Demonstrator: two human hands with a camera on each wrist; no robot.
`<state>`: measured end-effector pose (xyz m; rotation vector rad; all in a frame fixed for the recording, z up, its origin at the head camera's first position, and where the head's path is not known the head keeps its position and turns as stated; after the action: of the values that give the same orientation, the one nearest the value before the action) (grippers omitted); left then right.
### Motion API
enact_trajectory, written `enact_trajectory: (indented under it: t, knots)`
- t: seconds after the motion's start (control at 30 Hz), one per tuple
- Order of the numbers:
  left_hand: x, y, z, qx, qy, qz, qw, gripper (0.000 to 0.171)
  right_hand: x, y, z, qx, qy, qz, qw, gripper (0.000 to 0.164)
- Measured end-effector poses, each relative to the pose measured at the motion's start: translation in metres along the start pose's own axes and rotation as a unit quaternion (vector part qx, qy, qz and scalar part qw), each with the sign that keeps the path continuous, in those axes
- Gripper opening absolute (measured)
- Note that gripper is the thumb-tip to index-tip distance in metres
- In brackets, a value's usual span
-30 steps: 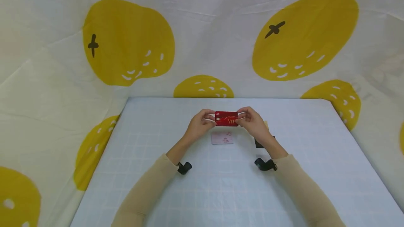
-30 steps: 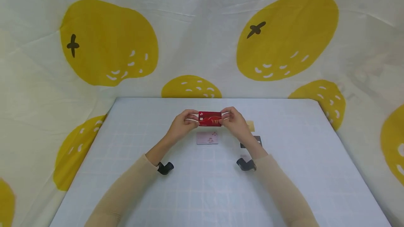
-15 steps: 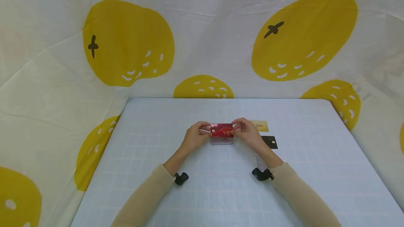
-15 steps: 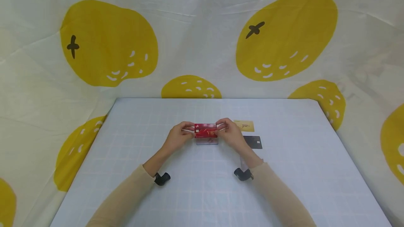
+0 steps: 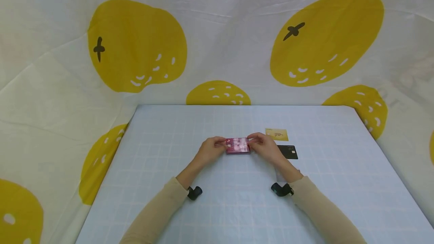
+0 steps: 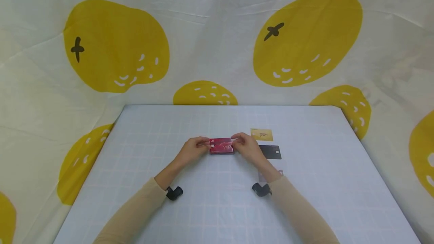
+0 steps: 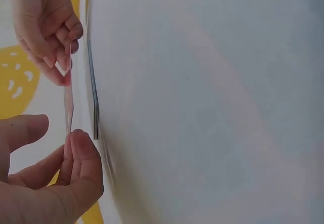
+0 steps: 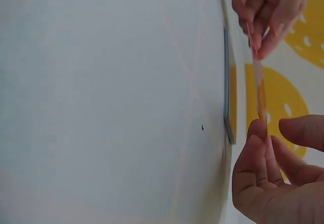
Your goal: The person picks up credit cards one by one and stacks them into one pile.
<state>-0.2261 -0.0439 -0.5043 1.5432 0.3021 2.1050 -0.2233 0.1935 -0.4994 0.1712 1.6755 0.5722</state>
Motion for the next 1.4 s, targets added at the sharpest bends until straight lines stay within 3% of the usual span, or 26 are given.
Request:
enact_trajectory:
  t: [0.47,0.7,1.13,1.4]
  knots:
    - [0.001,-0.005,-0.007,-0.005,0.018,-0.045,0.9988,0.031,0.013,-0.004,-0.002,-0.019,-0.045,0.005,0.999,0.031]
    - [0.001,-0.006,-0.01,-0.014,0.028,-0.053,0.9981,0.032,0.013,-0.004,-0.004,-0.024,-0.041,0.012,0.999,0.03]
    - [0.002,-0.007,-0.012,-0.012,0.017,-0.082,0.9964,0.031,0.011,-0.005,-0.005,-0.037,-0.044,0.033,0.998,0.03]
    - [0.004,-0.008,-0.011,-0.01,0.032,-0.089,0.9954,0.035,0.008,-0.005,-0.004,-0.04,-0.042,0.039,0.998,0.03]
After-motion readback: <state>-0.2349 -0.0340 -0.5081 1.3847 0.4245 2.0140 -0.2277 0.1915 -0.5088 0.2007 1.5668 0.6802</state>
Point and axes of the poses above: each hand's wrist, its own z-axis away from the middle knuckle, its own y-axis out of the back of the hand, x = y × z, the point moved 3 cm from there along -z, towards the middle knuckle, and after that the axes turned 14 degrees about y, right-handed, at the moved point
